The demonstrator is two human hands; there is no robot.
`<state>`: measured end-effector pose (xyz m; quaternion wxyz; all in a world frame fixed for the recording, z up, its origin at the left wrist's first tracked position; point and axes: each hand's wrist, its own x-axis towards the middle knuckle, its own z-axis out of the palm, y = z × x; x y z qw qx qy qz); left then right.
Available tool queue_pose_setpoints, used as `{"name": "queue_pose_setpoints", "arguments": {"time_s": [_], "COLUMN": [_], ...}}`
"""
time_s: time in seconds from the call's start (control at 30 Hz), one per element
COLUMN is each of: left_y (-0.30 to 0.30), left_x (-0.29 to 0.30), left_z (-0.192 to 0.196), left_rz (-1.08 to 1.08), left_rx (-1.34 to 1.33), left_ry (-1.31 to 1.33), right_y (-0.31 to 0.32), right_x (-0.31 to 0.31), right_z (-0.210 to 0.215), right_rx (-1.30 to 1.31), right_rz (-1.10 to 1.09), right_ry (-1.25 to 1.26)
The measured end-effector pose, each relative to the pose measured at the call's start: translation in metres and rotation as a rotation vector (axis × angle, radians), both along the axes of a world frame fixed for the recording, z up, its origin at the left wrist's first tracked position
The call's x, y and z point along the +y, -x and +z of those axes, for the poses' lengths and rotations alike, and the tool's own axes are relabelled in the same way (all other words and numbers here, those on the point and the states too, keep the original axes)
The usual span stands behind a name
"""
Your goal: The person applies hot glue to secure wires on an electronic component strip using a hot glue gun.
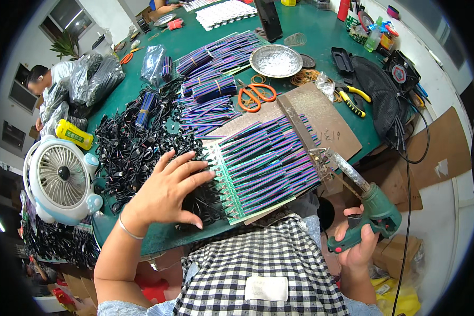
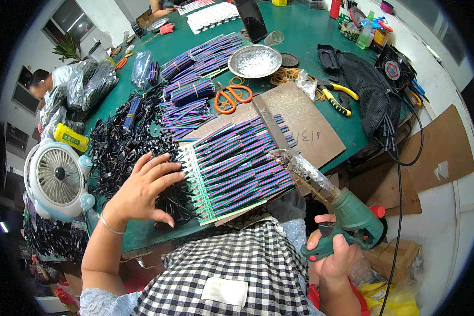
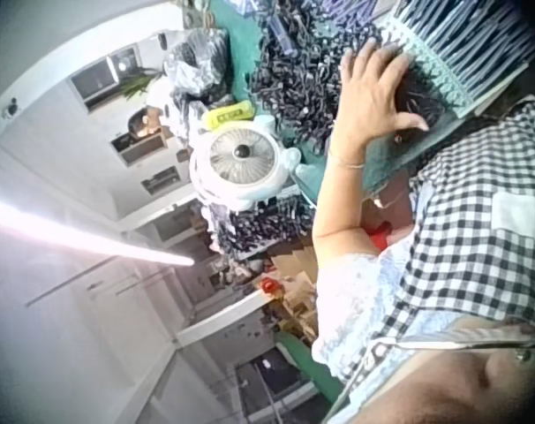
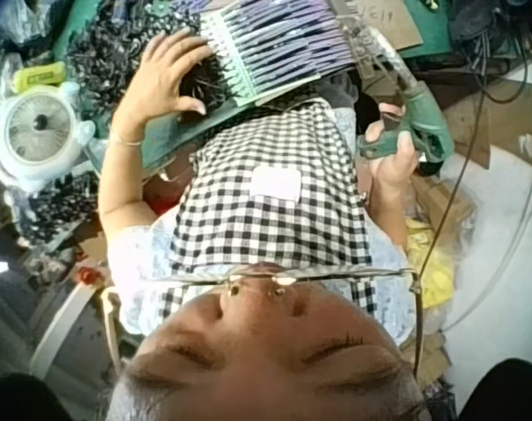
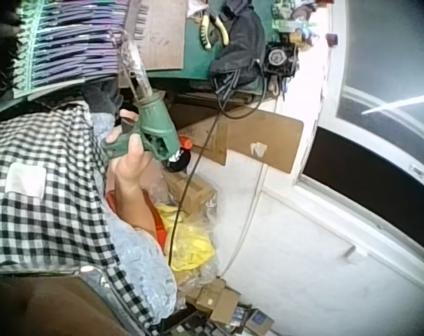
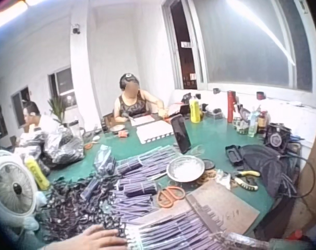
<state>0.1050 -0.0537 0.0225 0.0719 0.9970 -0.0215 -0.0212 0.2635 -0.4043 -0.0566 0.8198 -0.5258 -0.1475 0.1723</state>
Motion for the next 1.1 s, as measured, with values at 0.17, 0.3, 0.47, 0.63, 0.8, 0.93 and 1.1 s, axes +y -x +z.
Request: {"name": "queue_pose_setpoints", "arguments": {"time_s": [0.17, 0.3, 0.47, 0.63, 0.8, 0.93, 1.1], "left_y": [-0.008, -0.014, -0.034, -0.060, -0.077, -0.060, -0.014], "left_x": [0.005, 0.001, -0.011, -0.020, -0.018, -0.010, -0.018], "left_z": [-0.003, -0.006, 0.016, 0.032, 0.039, 0.029, -0.012], "left_rz": [0.044, 0.033, -0.017, -0.129, -0.185, -0.095, -0.007], "left_rx": [0.058, -0.024, -0.066, -0.060, 0.022, -0.210, -0.626], "left_ry": [0.074, -0.010, -0.102, -0.320, -0.358, -0.200, 0.074], "right_y": [0.006, 0.008, 0.006, 0.006, 0.007, 0.000, -0.004], "right_x": [-0.001, -0.001, 0.000, 0.004, 0.005, 0.002, 0.011], "right_z": [-0.004, -0.003, -0.001, 0.002, 0.004, 0.001, 0.001], "right_rx": [0.012, 0.043, 0.037, 0.029, 0.038, 0.112, 0.158], "right_rz": [-0.009, -0.035, -0.025, -0.014, -0.047, -0.179, -0.224], "right_ry": [-0.015, 0.006, 0.007, 0.010, 0.009, -0.040, -0.059]}}
